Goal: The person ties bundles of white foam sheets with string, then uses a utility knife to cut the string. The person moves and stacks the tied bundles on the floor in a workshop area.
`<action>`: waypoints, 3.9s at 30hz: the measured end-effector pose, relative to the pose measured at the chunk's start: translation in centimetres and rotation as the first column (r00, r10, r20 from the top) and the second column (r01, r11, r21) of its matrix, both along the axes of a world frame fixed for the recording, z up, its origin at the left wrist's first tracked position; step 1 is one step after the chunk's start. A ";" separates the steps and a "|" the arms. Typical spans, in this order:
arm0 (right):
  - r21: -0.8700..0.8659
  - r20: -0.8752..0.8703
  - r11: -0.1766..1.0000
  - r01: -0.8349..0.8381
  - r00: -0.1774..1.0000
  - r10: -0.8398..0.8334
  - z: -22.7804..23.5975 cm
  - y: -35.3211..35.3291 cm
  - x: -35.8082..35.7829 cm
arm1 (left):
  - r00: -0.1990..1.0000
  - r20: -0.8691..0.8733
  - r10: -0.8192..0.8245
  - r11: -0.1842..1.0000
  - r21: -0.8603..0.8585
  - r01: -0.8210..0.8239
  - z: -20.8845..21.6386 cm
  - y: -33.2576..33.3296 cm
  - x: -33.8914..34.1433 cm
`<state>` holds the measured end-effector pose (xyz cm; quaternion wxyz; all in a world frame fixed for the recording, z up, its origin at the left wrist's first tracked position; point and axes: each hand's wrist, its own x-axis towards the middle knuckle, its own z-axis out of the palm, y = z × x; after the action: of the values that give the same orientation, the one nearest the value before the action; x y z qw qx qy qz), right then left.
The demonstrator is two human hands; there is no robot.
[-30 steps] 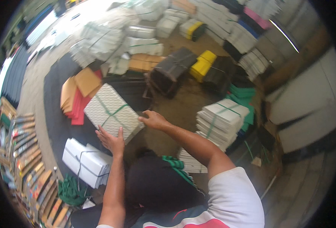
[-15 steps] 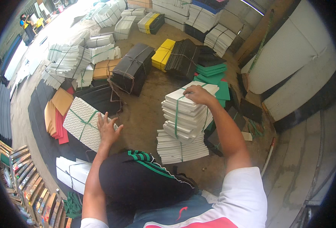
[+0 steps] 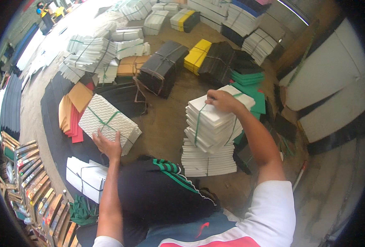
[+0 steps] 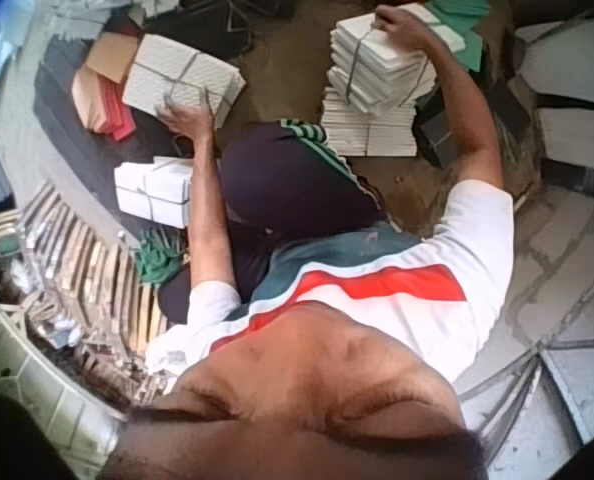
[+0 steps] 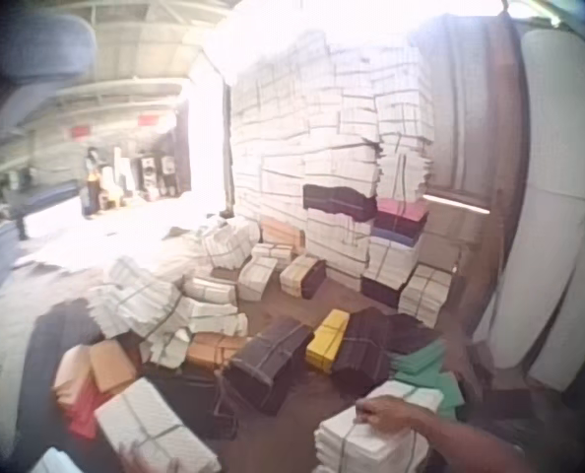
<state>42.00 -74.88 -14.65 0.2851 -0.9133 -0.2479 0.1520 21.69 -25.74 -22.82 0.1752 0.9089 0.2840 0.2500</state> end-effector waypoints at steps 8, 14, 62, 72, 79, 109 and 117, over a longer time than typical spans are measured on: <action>0.017 0.125 1.000 0.014 0.992 -0.016 7.0 14.1 -1.0 | 0.930 0.263 0.256 0.566 -0.821 0.076 -3.0 6.7 -1.2; 0.435 0.077 0.879 0.196 0.965 -0.252 7.2 24.9 1.7 | 0.967 0.032 0.254 0.573 -0.810 -0.124 -2.5 8.9 0.1; 0.199 -0.543 0.823 0.532 0.759 -0.360 46.2 49.9 13.7 | 0.958 -0.241 -0.153 0.749 -0.661 -0.047 53.5 26.4 18.8; 0.273 -0.531 0.824 0.496 0.792 -0.300 49.7 62.9 23.7 | 0.978 -0.191 -0.085 0.750 -0.658 -0.063 57.2 38.8 29.1; 0.251 -0.565 0.817 0.519 0.764 -0.312 49.3 79.5 28.1 | 0.987 -0.146 -0.073 0.778 -0.628 -0.035 55.8 55.3 33.6; 0.242 -0.795 0.601 0.762 0.511 -0.327 36.5 152.7 69.0 | 0.938 -0.253 -0.236 0.814 -0.578 0.049 46.3 132.1 78.5; 0.098 -0.745 0.574 0.813 0.442 -0.499 14.9 168.6 90.8 | 0.882 -0.436 -0.178 0.801 -0.585 -0.128 32.3 144.2 93.0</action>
<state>132.82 93.69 0.25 0.5881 -0.7290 0.2267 0.2670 114.66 118.45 9.50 0.3818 0.8432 0.3693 -0.0830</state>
